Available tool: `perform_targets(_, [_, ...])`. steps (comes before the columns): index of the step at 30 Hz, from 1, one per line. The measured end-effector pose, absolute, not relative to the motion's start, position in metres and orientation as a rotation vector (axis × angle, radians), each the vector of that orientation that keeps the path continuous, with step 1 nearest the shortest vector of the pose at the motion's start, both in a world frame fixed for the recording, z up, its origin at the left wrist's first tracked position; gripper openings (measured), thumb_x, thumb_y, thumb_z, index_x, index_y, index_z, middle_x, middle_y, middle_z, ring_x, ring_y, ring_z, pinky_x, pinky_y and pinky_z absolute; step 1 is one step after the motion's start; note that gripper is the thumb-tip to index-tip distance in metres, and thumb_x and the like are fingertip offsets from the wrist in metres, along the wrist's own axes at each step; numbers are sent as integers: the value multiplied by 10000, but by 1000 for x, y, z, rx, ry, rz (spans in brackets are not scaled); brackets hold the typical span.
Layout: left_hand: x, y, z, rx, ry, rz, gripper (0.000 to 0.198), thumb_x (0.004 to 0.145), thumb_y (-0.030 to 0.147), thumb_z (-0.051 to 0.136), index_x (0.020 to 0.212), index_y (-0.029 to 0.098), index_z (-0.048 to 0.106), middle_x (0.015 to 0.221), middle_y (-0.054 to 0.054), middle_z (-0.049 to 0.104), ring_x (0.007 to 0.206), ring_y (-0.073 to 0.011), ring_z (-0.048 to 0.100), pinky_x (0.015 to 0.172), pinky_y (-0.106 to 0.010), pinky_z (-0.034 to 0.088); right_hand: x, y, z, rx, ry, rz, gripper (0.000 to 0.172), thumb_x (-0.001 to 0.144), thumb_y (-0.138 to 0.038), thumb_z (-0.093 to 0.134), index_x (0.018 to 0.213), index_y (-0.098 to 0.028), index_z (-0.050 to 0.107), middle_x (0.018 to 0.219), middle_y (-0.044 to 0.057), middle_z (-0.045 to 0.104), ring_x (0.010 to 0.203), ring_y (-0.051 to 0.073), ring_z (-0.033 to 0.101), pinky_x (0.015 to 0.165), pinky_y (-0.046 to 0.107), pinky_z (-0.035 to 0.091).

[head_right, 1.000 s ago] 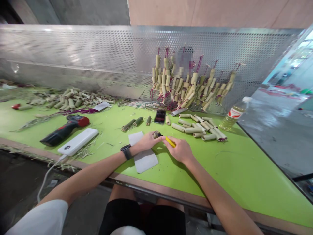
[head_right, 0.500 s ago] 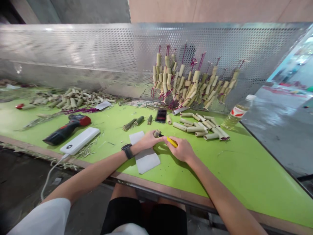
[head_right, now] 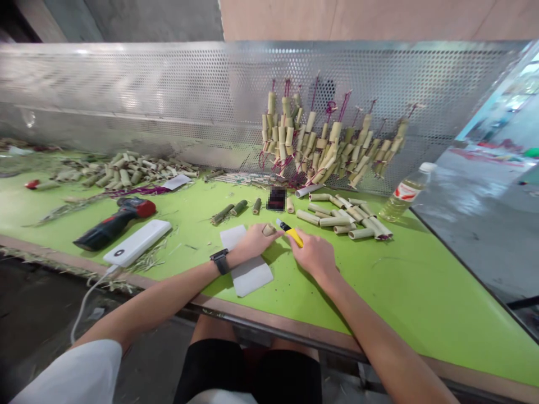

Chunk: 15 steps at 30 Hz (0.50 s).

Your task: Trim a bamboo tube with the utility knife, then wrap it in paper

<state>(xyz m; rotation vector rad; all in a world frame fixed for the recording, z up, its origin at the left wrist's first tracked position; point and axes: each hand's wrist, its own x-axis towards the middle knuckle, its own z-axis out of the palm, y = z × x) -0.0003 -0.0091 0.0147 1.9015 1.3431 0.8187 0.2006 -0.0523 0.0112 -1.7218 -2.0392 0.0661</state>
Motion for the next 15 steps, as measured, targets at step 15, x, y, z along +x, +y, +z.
perform_targets(15, [-5, -4, 7, 1547, 1112, 827, 352, 947, 549, 536, 917, 207, 455, 707, 47, 505, 568, -106, 463, 530, -234, 392, 211, -50, 19, -1489, -2054, 453, 545, 963, -655, 437, 951, -188, 718, 675, 36, 684, 500, 151, 519, 491, 276, 317])
